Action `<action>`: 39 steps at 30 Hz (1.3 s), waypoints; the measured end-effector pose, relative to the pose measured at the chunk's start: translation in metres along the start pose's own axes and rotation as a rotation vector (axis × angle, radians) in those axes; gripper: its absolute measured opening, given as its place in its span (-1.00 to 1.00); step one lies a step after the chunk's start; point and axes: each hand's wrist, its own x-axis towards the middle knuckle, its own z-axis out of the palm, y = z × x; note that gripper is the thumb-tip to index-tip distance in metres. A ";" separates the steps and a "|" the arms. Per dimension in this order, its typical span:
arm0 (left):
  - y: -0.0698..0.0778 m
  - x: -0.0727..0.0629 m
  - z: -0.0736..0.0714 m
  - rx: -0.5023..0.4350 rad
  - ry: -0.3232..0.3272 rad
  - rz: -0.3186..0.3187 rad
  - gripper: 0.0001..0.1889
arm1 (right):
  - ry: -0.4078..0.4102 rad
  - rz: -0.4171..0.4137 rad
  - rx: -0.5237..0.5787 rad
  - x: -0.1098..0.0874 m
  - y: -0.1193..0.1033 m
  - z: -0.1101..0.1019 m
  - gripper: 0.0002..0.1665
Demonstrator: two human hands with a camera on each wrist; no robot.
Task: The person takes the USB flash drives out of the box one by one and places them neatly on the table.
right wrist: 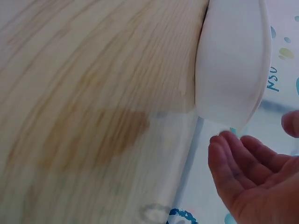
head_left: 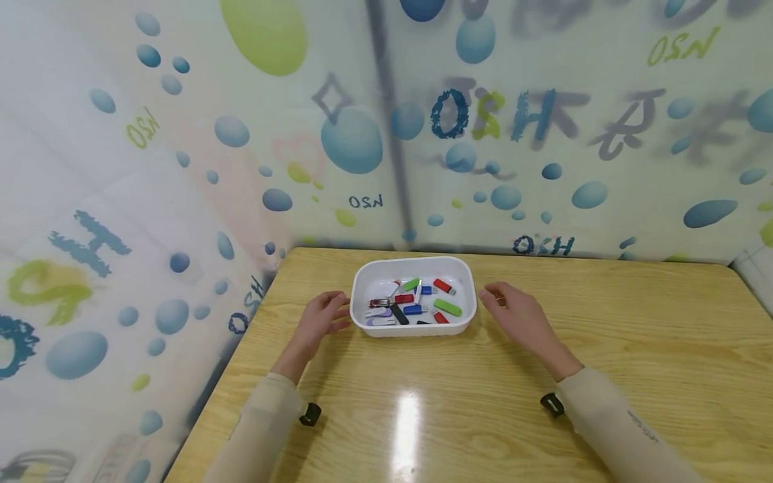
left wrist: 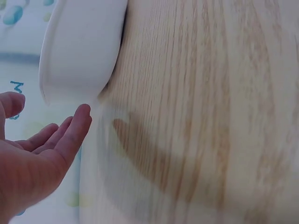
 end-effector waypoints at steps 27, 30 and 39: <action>0.000 -0.003 0.009 -0.040 -0.033 0.001 -0.47 | -0.077 0.182 0.139 0.008 -0.003 0.002 -0.66; 0.003 -0.005 0.012 -0.043 -0.059 -0.006 -0.46 | -0.086 0.175 0.136 0.002 0.001 -0.005 -0.66; 0.005 -0.004 0.034 0.025 -0.101 0.035 -0.53 | -0.100 0.169 0.054 -0.016 0.018 -0.028 -0.67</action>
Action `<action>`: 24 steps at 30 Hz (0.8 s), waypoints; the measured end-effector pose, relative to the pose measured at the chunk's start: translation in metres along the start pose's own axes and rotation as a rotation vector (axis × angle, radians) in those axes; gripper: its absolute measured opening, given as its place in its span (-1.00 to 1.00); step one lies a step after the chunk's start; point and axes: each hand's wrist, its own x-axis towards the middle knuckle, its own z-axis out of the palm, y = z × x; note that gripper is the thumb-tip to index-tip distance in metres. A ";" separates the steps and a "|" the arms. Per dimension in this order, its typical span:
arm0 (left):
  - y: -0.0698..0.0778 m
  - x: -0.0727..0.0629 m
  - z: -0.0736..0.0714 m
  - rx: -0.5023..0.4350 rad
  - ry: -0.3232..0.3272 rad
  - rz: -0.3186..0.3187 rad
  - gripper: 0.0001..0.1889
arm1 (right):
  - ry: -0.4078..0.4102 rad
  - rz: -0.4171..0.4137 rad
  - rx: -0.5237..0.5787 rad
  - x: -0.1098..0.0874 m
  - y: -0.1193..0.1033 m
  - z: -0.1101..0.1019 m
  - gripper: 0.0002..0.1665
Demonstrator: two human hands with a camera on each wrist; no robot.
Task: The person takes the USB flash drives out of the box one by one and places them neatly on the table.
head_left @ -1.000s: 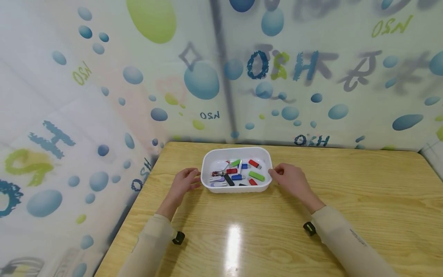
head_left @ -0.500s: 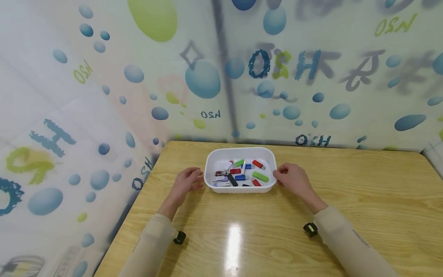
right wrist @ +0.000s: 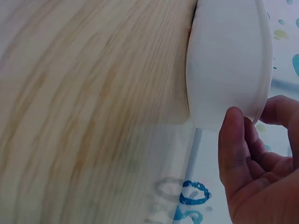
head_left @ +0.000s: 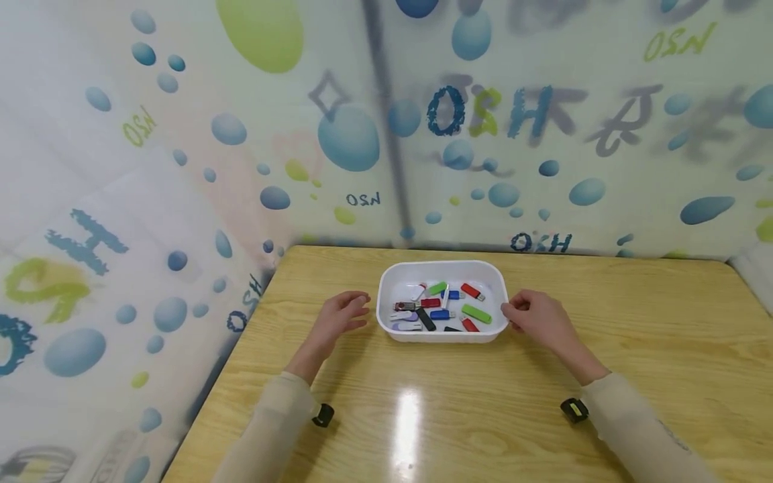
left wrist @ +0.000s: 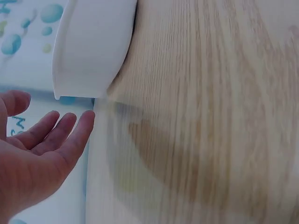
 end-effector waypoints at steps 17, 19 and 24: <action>0.007 0.005 0.042 0.008 -0.121 -0.008 -0.51 | 0.031 -0.030 -0.122 -0.029 0.022 -0.030 -0.63; 0.008 0.007 0.046 0.006 -0.127 -0.002 -0.51 | 0.036 -0.028 -0.133 -0.031 0.025 -0.033 -0.62; 0.011 0.012 0.058 0.026 -0.149 0.013 -0.52 | 0.041 -0.007 -0.143 -0.036 0.034 -0.040 -0.61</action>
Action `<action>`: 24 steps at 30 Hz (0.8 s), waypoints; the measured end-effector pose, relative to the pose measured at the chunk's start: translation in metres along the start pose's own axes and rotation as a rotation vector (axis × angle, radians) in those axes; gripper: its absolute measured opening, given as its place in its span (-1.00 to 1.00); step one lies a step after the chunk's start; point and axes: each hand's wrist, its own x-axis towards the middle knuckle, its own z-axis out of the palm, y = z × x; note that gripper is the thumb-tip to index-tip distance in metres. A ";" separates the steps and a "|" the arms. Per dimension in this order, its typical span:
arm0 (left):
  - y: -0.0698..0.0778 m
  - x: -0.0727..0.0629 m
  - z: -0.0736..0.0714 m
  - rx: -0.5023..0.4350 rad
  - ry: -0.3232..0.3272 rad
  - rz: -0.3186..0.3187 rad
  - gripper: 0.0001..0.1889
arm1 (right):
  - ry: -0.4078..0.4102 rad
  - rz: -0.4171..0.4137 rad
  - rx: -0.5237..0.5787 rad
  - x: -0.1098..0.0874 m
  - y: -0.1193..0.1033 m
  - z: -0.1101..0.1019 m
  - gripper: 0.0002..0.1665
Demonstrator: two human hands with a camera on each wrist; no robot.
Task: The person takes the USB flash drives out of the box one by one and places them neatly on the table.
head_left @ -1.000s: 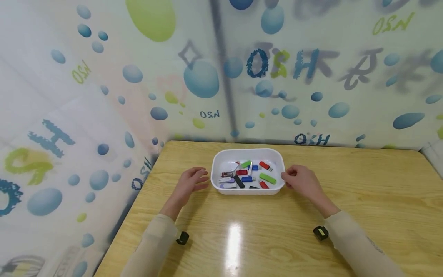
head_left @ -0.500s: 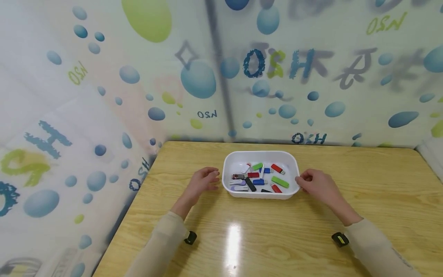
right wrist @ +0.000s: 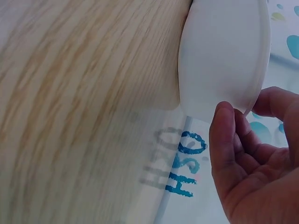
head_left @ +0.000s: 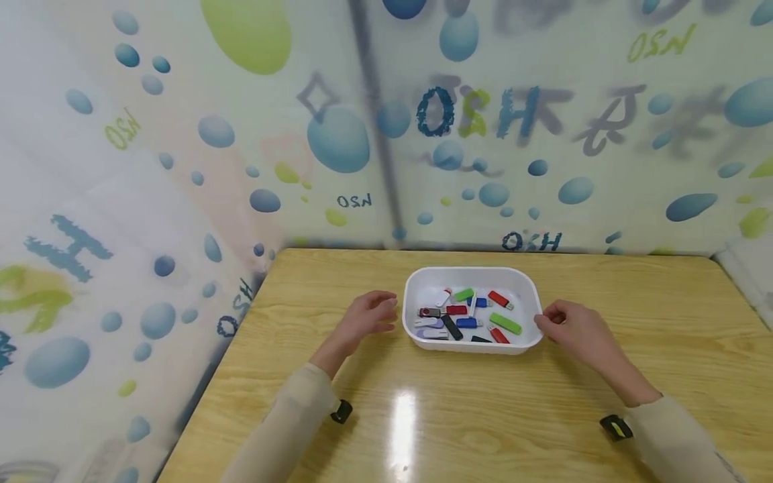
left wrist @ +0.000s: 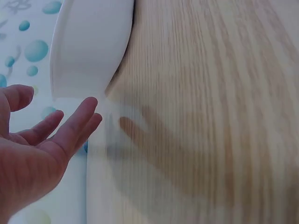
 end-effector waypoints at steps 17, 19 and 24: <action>0.003 0.018 0.038 0.015 -0.060 0.001 -0.63 | 0.056 0.054 -0.026 -0.012 0.018 -0.010 -0.53; 0.002 0.018 0.040 0.014 -0.056 -0.001 -0.66 | 0.097 0.058 -0.063 -0.011 0.015 -0.010 -0.50; -0.002 0.020 0.045 -0.003 -0.027 0.000 -0.71 | 0.234 -0.023 -0.173 -0.004 -0.007 -0.011 -0.59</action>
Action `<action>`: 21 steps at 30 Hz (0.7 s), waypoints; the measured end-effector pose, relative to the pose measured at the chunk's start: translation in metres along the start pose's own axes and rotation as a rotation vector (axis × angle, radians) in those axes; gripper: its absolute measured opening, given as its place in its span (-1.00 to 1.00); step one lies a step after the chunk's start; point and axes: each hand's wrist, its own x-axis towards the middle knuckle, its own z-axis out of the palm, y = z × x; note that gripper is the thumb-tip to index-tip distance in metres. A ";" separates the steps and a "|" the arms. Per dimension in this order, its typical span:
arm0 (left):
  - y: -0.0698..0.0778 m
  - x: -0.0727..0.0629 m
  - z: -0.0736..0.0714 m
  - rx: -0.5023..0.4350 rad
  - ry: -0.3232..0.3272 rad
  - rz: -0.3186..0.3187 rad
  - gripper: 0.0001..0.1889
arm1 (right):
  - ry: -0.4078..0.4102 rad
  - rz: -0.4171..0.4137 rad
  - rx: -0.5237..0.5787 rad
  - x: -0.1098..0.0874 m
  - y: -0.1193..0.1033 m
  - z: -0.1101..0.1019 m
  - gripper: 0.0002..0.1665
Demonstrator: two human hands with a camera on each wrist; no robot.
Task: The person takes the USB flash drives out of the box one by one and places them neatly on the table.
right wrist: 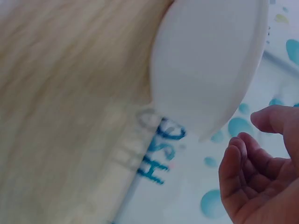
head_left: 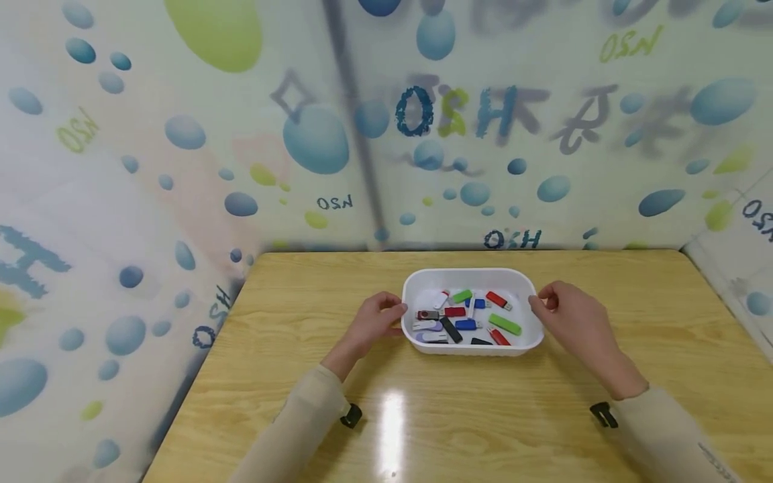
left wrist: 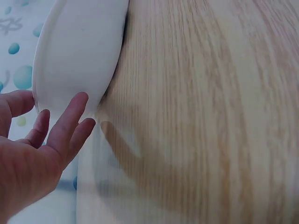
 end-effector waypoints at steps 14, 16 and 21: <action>0.001 -0.004 0.004 0.068 0.042 -0.018 -0.71 | -0.140 -0.112 -0.087 0.046 -0.056 0.042 -0.75; 0.001 -0.004 0.003 0.070 0.046 -0.020 -0.71 | -0.154 -0.109 -0.115 0.050 -0.059 0.045 -0.71; 0.000 -0.003 0.003 0.074 0.053 -0.017 -0.71 | -0.212 -0.083 -0.138 0.052 -0.063 0.052 -0.58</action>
